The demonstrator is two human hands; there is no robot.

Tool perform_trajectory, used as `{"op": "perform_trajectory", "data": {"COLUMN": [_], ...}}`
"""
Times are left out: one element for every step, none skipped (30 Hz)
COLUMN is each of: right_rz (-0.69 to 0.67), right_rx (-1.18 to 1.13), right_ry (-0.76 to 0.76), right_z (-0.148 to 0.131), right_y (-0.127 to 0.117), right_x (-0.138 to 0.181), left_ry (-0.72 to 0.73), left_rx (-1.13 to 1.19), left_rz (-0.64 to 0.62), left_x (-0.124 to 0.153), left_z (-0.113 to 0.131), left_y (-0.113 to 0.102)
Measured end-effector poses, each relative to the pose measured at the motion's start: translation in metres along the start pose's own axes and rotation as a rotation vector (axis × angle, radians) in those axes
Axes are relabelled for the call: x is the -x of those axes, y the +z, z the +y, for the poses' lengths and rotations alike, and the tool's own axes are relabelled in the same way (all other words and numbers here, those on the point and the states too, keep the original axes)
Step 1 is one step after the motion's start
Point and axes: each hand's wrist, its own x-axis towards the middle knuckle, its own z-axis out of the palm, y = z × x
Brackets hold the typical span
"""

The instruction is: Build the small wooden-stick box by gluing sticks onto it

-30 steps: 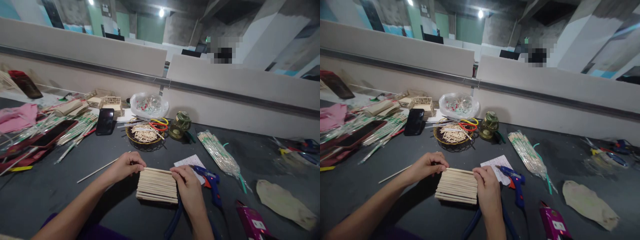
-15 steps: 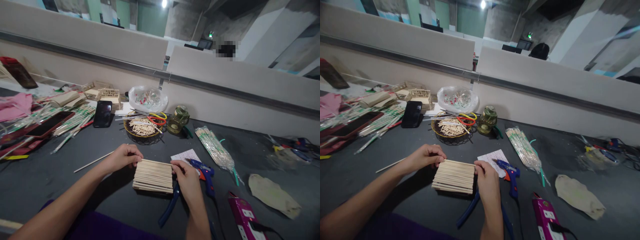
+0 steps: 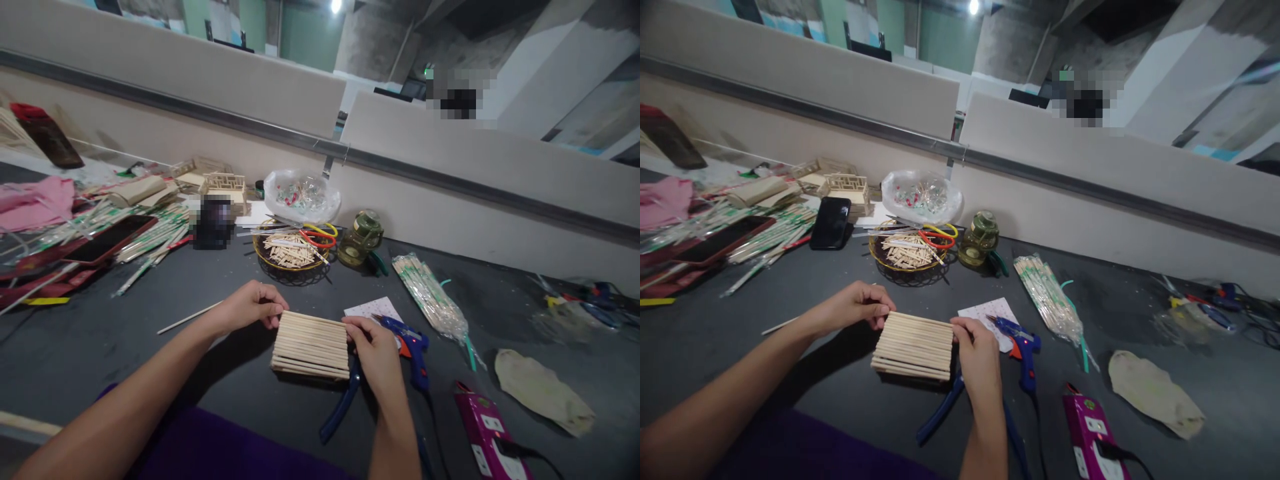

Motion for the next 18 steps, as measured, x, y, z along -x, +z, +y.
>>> {"op": "perform_trajectory", "data": {"right_rz": [0.0, -0.002, -0.004, -0.006, -0.007, -0.007, -0.006, -0.004, -0.004, -0.007, -0.013, -0.02, -0.027, -0.033, -0.035, -0.036, -0.036, -0.036], "right_rx": [-0.004, -0.009, -0.014, -0.019, -0.022, -0.026, -0.03, -0.034, -0.039, -0.047, -0.055, -0.063, -0.072, -0.077, -0.078, -0.076, -0.074, -0.072], "right_ry": [-0.003, -0.004, -0.002, 0.002, 0.006, 0.01, 0.013, 0.013, 0.013, 0.012, 0.011, 0.013, 0.018, 0.024, 0.03, 0.035, 0.038, 0.04], "right_z": [-0.0001, -0.0004, -0.0007, -0.001, -0.0013, -0.0015, -0.0016, -0.0015, -0.0013, -0.0009, -0.0005, 0.0, 0.0005, 0.0009, 0.0012, 0.0013, 0.0013, 0.0012], "right_y": [0.0, 0.0, 0.0, 0.0001, 0.0002, 0.0003, 0.0003, 0.0004, 0.0004, 0.0003, 0.0002, 0.0, -0.0001, -0.0003, -0.0004, -0.0005, -0.0005, -0.0005], "right_x": [0.0002, 0.0002, 0.0003, 0.0002, 0.0001, -0.0001, -0.0002, -0.0004, -0.0006, -0.0007, -0.0008, -0.0009, -0.0009, -0.0009, -0.0009, -0.0009, -0.0009, -0.0009], "left_ry": [-0.004, -0.014, -0.029, -0.045, -0.06, -0.072, -0.079, -0.081, -0.076, -0.067, -0.059, -0.052, -0.048, -0.048, -0.048, -0.049, -0.048, -0.045], "left_rx": [0.008, 0.031, 0.067, 0.11, 0.151, 0.182, 0.198, 0.195, 0.174, 0.139, 0.101, 0.066, 0.037, 0.011, -0.013, -0.039, -0.07, -0.105], "left_rz": [0.003, 0.012, 0.029, 0.05, 0.071, 0.085, 0.089, 0.081, 0.065, 0.045, 0.027, 0.014, 0.007, -0.002, -0.015, -0.032, -0.05, -0.068], "left_x": [0.0001, 0.0003, 0.0005, 0.0007, 0.0008, 0.0008, 0.0007, 0.0004, 0.0001, -0.0002, -0.0005, -0.0008, -0.001, -0.0011, -0.001, -0.0008, -0.0004, 0.0001], "left_z": [0.0004, 0.0012, 0.0023, 0.0034, 0.0042, 0.0047, 0.0047, 0.0042, 0.0033, 0.002, 0.0007, -0.0006, -0.0017, -0.0024, -0.0027, -0.0026, -0.0022, -0.0014], "left_y": [0.0001, 0.0005, 0.001, 0.0014, 0.0018, 0.0021, 0.0022, 0.002, 0.0017, 0.0012, 0.0006, -0.0001, -0.0008, -0.0016, -0.0023, -0.0029, -0.0036, -0.004]}}
